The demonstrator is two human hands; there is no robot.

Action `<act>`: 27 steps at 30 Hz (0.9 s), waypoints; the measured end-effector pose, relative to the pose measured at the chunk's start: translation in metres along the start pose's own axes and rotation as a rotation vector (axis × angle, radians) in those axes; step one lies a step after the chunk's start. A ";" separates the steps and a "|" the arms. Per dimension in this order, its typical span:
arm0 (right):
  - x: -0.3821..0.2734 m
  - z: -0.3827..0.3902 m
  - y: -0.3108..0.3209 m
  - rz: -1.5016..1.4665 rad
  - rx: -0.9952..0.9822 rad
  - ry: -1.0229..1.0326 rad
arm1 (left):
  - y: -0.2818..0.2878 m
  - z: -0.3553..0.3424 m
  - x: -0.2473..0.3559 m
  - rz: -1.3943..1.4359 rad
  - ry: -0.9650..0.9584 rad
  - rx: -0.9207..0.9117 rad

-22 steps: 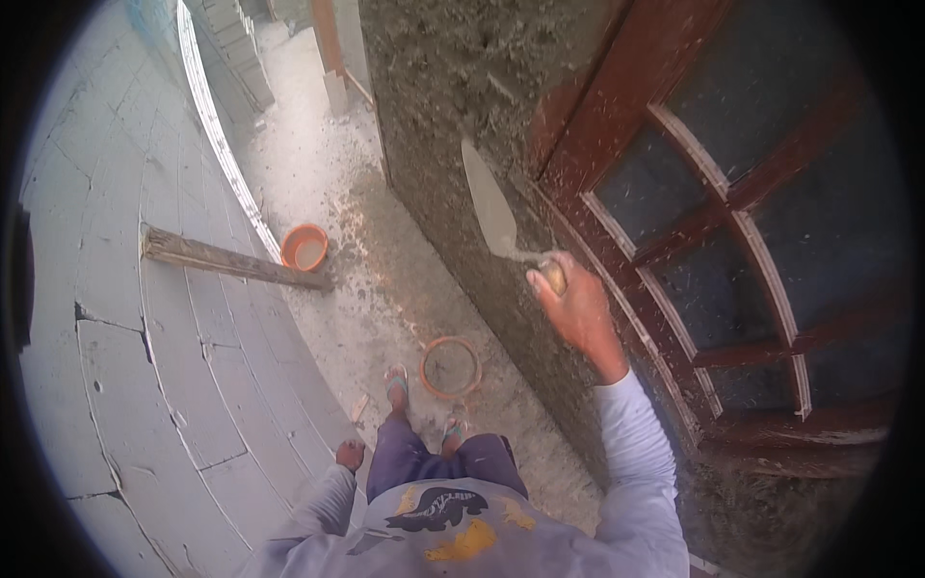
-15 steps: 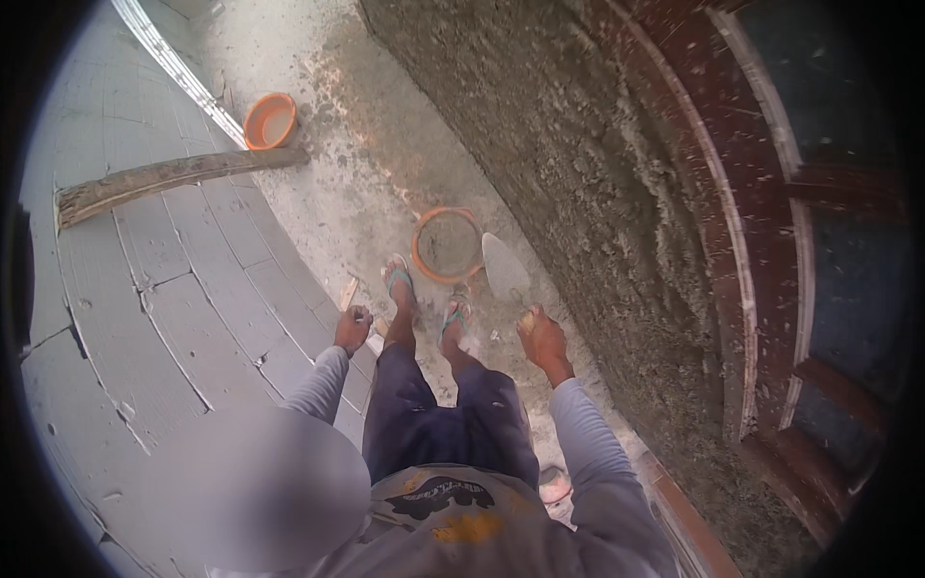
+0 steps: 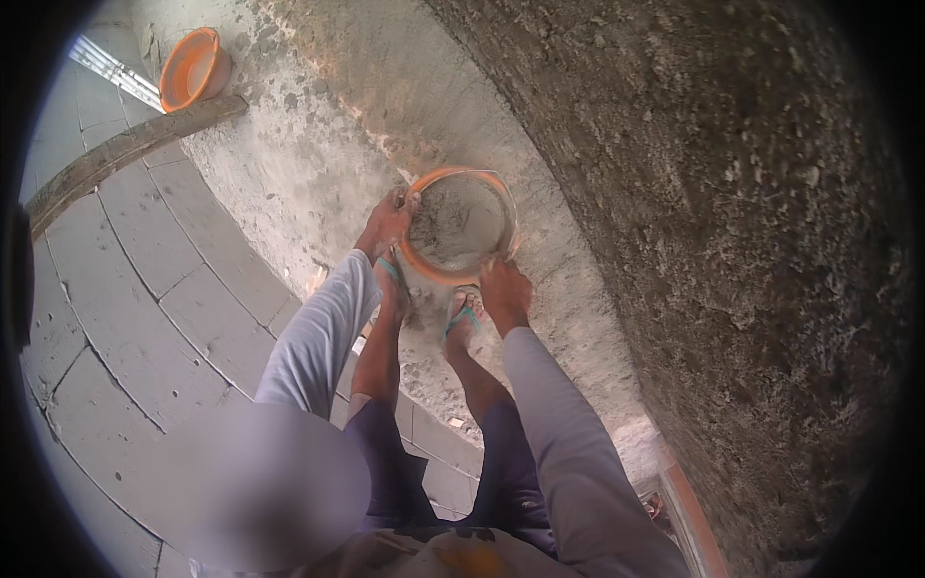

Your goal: The person scoops wet cement from an orange basin with a trowel and applies it to a wall section next to a metal gate. After spreading the cement, the person uses a long wooden plank to level and smooth the surface.

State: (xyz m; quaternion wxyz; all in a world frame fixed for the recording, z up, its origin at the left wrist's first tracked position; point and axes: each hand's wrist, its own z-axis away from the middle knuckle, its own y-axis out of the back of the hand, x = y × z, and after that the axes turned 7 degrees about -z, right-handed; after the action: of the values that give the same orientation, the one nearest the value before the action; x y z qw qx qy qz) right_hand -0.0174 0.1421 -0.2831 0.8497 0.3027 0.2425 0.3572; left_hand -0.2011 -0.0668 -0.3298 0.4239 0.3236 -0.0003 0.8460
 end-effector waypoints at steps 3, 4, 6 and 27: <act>-0.007 -0.002 -0.041 -0.304 -0.004 -0.037 | 0.004 0.010 0.006 0.217 0.033 -0.031; -0.008 0.009 -0.047 -0.409 -0.011 -0.072 | 0.010 0.009 0.006 0.262 0.019 -0.032; 0.000 0.029 -0.034 -0.379 -0.065 -0.058 | 0.027 0.007 -0.008 0.299 -0.010 -0.028; -0.448 0.355 0.639 -0.036 0.126 1.079 | 0.117 0.492 -0.161 -0.114 0.339 0.279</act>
State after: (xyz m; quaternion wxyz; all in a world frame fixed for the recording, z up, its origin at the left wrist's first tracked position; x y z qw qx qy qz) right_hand -0.3692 0.0417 0.4925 0.5909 0.1224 0.6702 0.4320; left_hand 0.0536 -0.3920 0.0030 0.4159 0.2319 0.2060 0.8548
